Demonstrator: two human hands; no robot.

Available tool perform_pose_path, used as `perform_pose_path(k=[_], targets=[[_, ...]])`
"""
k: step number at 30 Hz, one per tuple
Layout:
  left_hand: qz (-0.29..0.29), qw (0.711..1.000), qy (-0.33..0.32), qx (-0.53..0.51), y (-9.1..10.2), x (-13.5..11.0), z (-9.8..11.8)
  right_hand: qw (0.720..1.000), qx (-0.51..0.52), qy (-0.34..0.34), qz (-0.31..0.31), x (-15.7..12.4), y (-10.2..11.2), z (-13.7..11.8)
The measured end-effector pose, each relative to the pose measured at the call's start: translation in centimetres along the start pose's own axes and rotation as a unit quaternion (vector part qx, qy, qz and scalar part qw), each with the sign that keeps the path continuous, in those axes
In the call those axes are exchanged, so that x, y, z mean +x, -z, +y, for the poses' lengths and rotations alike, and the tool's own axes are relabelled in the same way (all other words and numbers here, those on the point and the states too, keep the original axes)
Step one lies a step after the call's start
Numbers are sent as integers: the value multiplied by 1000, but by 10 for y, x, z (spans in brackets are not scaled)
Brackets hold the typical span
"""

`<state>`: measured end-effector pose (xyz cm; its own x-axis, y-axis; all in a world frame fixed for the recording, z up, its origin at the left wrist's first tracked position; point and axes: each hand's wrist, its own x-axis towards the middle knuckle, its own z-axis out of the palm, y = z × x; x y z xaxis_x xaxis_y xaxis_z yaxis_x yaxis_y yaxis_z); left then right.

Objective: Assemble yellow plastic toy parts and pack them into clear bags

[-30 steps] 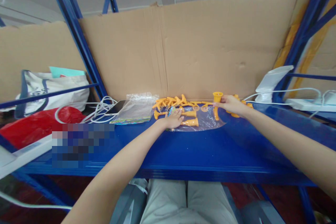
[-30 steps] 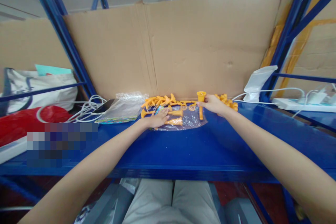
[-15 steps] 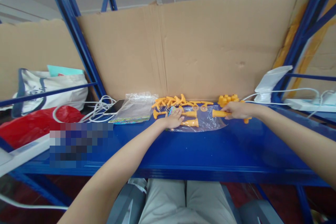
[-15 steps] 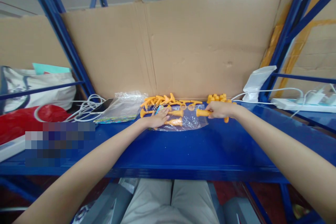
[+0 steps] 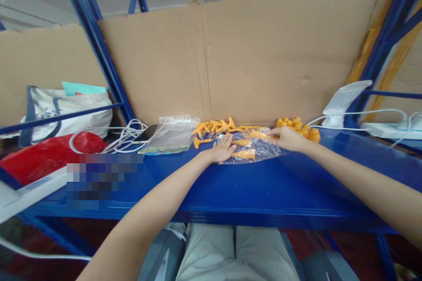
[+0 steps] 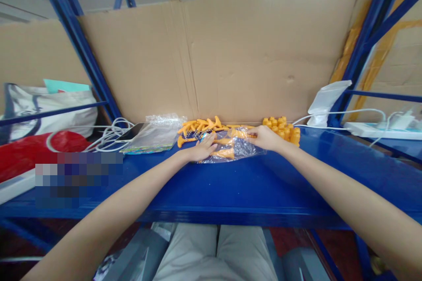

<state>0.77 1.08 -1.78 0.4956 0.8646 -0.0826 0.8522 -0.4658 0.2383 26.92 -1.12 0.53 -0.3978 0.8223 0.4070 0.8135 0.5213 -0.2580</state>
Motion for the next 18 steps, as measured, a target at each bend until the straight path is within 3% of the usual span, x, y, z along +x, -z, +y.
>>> perform_pose_path(k=[5,12,18], targets=[[5,1000,-10,0,0,0,-1,999,-29,-18,-19,4,-7,-1],[16,1000,-13,-6,0,1,-4,963,-257,-64,-47,10,-9,-25],[16,1000,-3,-9,-2,5,-8,965,-232,-103,-71,13,-9,-23]])
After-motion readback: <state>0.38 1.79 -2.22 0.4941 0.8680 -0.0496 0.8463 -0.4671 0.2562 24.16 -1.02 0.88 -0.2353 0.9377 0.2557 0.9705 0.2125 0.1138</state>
